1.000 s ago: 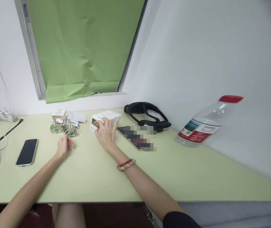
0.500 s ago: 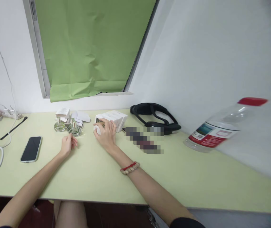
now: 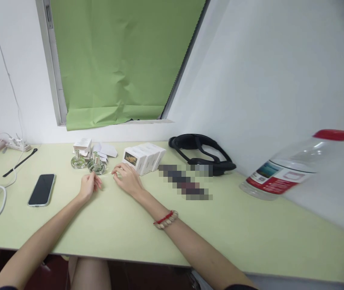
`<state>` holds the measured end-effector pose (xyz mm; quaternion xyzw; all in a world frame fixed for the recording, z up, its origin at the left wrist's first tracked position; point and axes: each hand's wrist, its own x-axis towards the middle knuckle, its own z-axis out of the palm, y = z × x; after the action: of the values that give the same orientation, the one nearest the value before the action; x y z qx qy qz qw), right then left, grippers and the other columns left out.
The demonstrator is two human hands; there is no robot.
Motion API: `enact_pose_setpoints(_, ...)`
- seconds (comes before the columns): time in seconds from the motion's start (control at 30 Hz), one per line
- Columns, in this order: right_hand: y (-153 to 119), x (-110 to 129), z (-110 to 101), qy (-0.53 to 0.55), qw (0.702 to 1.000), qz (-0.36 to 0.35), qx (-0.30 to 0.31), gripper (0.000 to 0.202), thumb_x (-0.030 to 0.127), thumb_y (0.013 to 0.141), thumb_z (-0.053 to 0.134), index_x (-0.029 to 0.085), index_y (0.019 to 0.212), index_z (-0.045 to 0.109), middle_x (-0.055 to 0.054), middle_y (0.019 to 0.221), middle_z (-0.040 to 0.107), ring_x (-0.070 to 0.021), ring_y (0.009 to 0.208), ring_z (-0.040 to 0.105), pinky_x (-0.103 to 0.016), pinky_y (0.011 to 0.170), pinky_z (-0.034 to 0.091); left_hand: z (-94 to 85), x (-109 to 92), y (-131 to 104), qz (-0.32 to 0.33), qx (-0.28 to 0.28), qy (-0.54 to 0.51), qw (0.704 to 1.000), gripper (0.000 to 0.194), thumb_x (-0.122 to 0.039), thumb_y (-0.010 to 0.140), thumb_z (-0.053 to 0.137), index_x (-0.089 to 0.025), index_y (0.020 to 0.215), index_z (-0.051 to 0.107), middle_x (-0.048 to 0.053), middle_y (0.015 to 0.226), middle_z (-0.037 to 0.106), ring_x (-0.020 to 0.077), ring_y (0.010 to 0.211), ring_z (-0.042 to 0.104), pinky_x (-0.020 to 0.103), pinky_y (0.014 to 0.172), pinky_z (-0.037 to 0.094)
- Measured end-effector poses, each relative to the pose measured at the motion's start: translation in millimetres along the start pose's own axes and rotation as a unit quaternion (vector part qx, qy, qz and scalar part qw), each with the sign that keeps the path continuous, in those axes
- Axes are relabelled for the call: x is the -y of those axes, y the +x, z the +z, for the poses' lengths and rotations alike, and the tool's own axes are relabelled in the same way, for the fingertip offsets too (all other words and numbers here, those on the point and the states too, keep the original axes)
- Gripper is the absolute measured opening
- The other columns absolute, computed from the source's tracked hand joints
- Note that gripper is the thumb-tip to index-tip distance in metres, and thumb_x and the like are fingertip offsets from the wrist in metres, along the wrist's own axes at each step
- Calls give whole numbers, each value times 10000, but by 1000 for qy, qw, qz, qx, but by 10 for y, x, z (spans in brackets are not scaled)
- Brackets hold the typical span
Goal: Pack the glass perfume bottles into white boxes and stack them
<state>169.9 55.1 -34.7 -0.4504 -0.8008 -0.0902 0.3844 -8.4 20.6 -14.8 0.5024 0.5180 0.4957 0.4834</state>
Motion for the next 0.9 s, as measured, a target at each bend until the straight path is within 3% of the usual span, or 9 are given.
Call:
enact_pose_setpoints(0.2,-14,-35,12,17,998,13,59,146,124,855,521,176,868,656,-49,939,658,-192,921,610,-304,799,456,-3,29,13,10,7,2,1000,489,-390,912,398,-127,528,549,32,442,522,71,327,405,206,387,254)
enact_pose_setpoints(0.43,-76,-149,134,24,992,35,119,280,147,816,547,160,1083,630,-87,1144,617,-216,1083,577,-345,958,453,6,43,18,-2,15,-1,1000,503,-351,939,360,-128,526,543,33,438,517,75,332,406,212,404,276)
enact_pose_setpoints(0.6,-131,-201,203,49,989,51,127,385,196,826,541,144,1205,588,-144,1378,488,-251,1292,459,-406,1073,396,14,65,6,3,24,0,1000,503,-318,947,345,-127,528,547,29,437,514,75,334,404,212,408,277)
enact_pose_setpoints(0.9,-135,-240,332,67,984,103,128,477,255,845,513,130,1305,522,-169,1447,401,-267,1337,411,-441,1092,382,47,85,-4,5,46,13,999,520,-285,959,319,-131,514,540,28,420,508,77,320,384,219,410,261)
